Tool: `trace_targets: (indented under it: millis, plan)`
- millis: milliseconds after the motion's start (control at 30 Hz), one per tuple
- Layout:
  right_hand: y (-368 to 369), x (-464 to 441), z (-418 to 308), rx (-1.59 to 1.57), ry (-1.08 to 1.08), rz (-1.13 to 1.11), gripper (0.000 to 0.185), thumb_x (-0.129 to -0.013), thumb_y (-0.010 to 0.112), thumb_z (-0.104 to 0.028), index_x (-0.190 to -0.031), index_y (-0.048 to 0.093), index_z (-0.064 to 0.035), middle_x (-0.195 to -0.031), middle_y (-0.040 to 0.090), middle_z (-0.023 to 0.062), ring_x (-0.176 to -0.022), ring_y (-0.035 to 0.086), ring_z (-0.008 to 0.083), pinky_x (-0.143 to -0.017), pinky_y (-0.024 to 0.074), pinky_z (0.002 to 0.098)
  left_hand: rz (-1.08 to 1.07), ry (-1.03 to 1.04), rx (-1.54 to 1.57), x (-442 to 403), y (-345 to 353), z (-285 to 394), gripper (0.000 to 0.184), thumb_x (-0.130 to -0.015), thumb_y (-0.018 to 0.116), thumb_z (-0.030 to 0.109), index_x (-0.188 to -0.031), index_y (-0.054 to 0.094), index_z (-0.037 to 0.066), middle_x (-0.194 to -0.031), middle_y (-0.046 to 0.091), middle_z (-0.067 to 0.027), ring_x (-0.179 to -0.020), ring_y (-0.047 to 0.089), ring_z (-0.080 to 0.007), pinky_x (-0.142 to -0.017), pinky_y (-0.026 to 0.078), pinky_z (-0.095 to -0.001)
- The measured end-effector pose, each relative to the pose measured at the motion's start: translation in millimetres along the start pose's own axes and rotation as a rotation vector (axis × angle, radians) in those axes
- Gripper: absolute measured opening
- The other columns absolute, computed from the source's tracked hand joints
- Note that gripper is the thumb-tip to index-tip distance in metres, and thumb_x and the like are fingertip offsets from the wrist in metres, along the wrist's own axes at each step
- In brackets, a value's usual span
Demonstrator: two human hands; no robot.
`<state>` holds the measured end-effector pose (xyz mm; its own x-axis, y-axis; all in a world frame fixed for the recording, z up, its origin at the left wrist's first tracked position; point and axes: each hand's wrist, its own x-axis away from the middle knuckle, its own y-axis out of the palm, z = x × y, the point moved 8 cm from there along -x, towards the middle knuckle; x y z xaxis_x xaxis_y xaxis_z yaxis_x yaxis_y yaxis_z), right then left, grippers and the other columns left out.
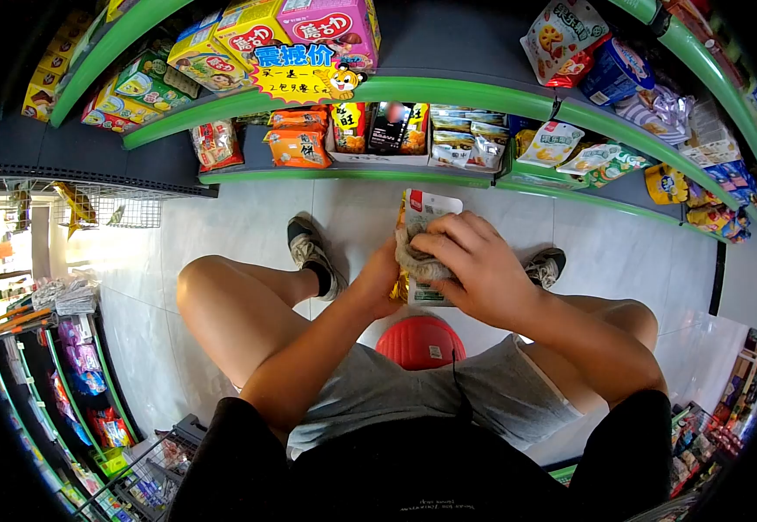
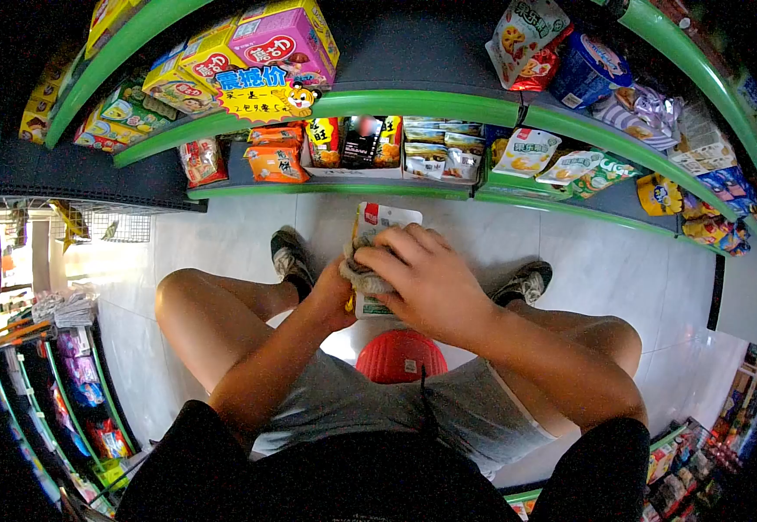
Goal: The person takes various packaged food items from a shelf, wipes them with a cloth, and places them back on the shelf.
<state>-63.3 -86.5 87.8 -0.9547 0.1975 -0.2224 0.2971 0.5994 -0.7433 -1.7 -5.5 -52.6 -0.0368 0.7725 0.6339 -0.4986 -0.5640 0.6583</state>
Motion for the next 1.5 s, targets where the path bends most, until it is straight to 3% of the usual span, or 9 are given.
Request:
trace_targets:
  millis: [100,167,233,433,700,833,900,1200,1500]
  plan:
    - [0,1,-8,0.003,-0.019,-0.035,0.055,-0.072,0.079,-0.012,-0.123,0.058,-0.0130,-0.114,0.055,0.0082,-0.106,0.057,0.0322,-0.091,0.0486,0.0451,0.042,0.058,-0.161,7,0,8,0.045,-0.105,0.041,0.040,-0.136,0.053,0.009,-0.128,0.064,-0.0116,-0.118,0.064,-0.0258,-0.099,0.055,-0.0426]
    - [-3,2,-10,-0.004,-0.022,-0.031,0.055,-0.072,0.079,-0.012,-0.122,0.058,-0.0128,-0.113,0.055,0.0084,-0.106,0.057,0.0323,-0.092,0.0488,0.0452,-0.048,0.184,-0.391,7,1,11,0.056,-0.108,0.029,0.054,-0.137,0.053,0.012,-0.127,0.063,-0.0075,-0.115,0.065,-0.0213,-0.095,0.056,-0.0393]
    - [-1,4,-10,-0.077,-0.017,-0.064,0.058,-0.068,0.081,-0.008,-0.122,0.059,-0.0108,-0.117,0.054,0.0123,-0.106,0.056,0.0365,-0.095,0.0466,0.0468,-0.058,-0.003,0.048,1,0,2,0.060,-0.107,0.028,0.057,-0.139,0.052,0.012,-0.130,0.062,-0.0090,-0.116,0.064,-0.0228,-0.095,0.055,-0.0404]
    - [11,14,-26,-0.097,-0.111,-0.113,0.057,-0.070,0.079,-0.015,-0.123,0.057,-0.0130,-0.114,0.055,0.0084,-0.106,0.057,0.0325,-0.094,0.0495,0.0443,-0.162,0.025,0.071,-11,-7,14,0.060,-0.106,0.031,0.053,-0.143,0.050,0.009,-0.137,0.059,-0.0174,-0.119,0.063,-0.0310,-0.097,0.055,-0.0453]
    - [19,30,-38,-0.394,-0.122,-0.428,0.049,-0.078,0.079,-0.015,-0.123,0.060,-0.0069,-0.113,0.058,0.0136,-0.105,0.059,0.0353,-0.092,0.0500,0.0459,0.036,0.062,0.095,-9,-2,29,0.062,-0.105,0.033,0.055,-0.143,0.051,0.010,-0.133,0.063,-0.0130,-0.121,0.062,-0.0311,-0.100,0.052,-0.0457]
    - [-25,16,-17,-0.554,-0.040,-0.159,0.044,-0.086,0.072,-0.018,-0.125,0.059,-0.0034,-0.114,0.060,0.0171,-0.105,0.060,0.0380,-0.091,0.0505,0.0470,0.005,0.066,0.101,-11,-3,30,0.060,-0.107,0.032,0.054,-0.144,0.048,0.010,-0.135,0.061,-0.0106,-0.119,0.063,-0.0278,-0.100,0.053,-0.0434]
    - [-51,8,-3,-0.233,0.034,0.032,0.045,-0.085,0.073,-0.017,-0.125,0.059,-0.0022,-0.113,0.060,0.0168,-0.105,0.059,0.0383,-0.092,0.0493,0.0454,-0.021,0.036,0.120,-11,4,24,0.060,-0.107,0.033,0.054,-0.144,0.048,0.010,-0.137,0.060,-0.0112,-0.120,0.063,-0.0276,-0.101,0.053,-0.0438]
    - [-9,18,-9,0.016,-0.005,0.035,0.055,-0.076,0.080,-0.022,-0.124,0.058,-0.0059,-0.114,0.055,0.0136,-0.103,0.058,0.0335,-0.086,0.0520,0.0438,-0.036,-0.042,0.090,2,12,-1,0.053,-0.107,0.035,0.044,-0.144,0.047,0.009,-0.134,0.061,-0.0149,-0.121,0.062,-0.0300,-0.103,0.051,-0.0483]
    - [-11,12,18,0.018,0.172,0.175,0.045,-0.085,0.074,-0.025,-0.119,0.058,-0.0007,-0.110,0.057,0.0177,-0.100,0.060,0.0389,-0.083,0.0518,0.0451,-0.057,-0.082,-0.007,6,19,-22,0.046,-0.109,0.033,0.041,-0.137,0.048,0.008,-0.124,0.063,-0.0111,-0.108,0.067,-0.0235,-0.091,0.058,-0.0394]
